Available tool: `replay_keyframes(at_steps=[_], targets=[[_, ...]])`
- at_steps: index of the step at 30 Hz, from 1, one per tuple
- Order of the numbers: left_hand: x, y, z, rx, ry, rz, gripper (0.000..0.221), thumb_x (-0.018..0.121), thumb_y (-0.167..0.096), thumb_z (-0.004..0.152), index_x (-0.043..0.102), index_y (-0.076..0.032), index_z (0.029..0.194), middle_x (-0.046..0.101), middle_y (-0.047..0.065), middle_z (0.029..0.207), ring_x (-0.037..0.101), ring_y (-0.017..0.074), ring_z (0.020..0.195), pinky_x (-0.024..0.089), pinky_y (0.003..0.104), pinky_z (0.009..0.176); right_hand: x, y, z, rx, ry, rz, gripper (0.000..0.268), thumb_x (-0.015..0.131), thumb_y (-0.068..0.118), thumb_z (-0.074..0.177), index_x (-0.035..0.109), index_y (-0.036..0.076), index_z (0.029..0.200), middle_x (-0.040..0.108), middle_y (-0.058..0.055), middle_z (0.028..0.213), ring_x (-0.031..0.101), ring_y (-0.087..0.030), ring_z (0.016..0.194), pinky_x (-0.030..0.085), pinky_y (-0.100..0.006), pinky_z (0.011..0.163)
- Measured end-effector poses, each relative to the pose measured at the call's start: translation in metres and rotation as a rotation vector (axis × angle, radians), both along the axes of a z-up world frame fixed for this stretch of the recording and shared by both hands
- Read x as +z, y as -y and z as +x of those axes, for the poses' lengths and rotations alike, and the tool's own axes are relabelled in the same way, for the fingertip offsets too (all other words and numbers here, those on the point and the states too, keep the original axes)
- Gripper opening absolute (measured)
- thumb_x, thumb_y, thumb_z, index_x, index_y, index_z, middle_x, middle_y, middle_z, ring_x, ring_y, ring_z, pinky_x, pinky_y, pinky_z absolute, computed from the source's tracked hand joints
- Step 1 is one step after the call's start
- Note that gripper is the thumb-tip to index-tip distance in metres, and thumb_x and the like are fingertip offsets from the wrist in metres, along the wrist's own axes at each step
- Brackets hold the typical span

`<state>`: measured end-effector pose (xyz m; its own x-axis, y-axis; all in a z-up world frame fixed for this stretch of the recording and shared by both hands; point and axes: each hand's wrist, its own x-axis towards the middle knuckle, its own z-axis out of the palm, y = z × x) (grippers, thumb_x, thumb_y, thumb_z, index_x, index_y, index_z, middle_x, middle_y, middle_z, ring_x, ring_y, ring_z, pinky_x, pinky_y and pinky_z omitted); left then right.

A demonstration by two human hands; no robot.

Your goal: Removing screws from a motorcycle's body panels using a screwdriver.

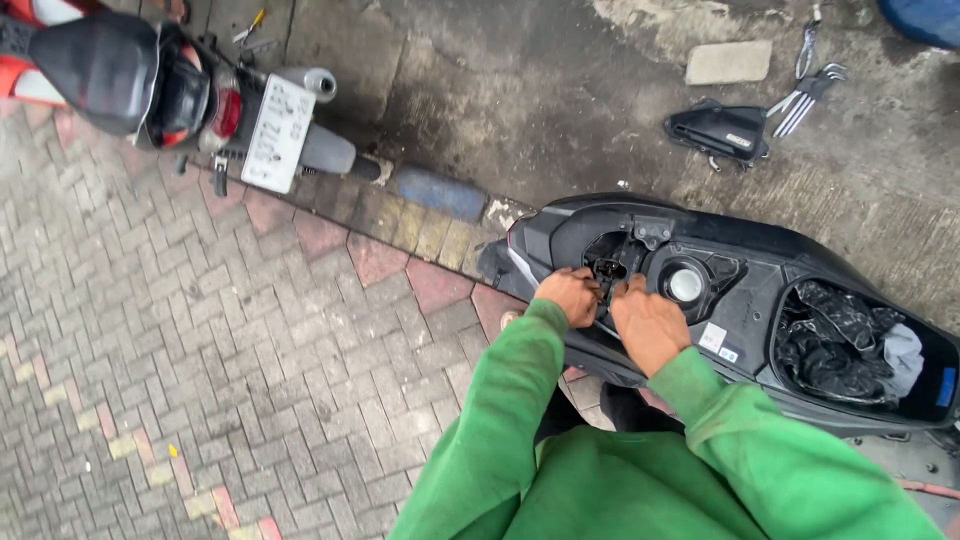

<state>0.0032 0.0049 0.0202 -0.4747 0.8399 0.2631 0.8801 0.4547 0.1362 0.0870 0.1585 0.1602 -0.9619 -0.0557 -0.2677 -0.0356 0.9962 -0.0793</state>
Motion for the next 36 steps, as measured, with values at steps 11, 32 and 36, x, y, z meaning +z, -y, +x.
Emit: replay_keyframes(at_steps=[11,32,36], targets=[[0.006,-0.012,0.015,0.092,0.735,-0.15,0.053,0.065,-0.05,0.08,0.069,-0.009,0.112,0.068,0.011,0.116,0.064,0.0337,0.118,0.053,0.048,0.102,0.071,0.001,-0.002,-0.192,0.039,-0.388,0.057,0.075,0.014,0.086,0.047,0.001,0.134,0.051,-0.025,0.123,0.074,-0.048,0.078,0.062,-0.056,0.067],[-0.001,-0.005,-0.002,-0.104,0.704,-0.311,0.05,0.043,-0.04,0.103,0.065,-0.004,0.131,0.066,0.013,0.137,0.059,0.0348,0.128,0.051,0.053,0.103,-0.029,-0.059,0.291,-0.98,0.662,-1.18,0.023,0.07,0.013,0.09,0.079,0.007,0.109,0.084,-0.014,0.101,0.079,-0.026,0.091,0.063,-0.038,0.086],[-0.03,0.003,0.006,-0.079,0.626,-0.274,0.054,0.041,-0.047,0.105,0.066,-0.008,0.133,0.067,0.01,0.138,0.06,0.0321,0.131,0.055,0.05,0.105,-0.05,-0.049,0.3,-0.886,0.596,-1.095,0.029,0.081,0.018,0.084,0.078,0.016,0.112,0.081,-0.01,0.11,0.079,-0.023,0.089,0.066,-0.04,0.085]])
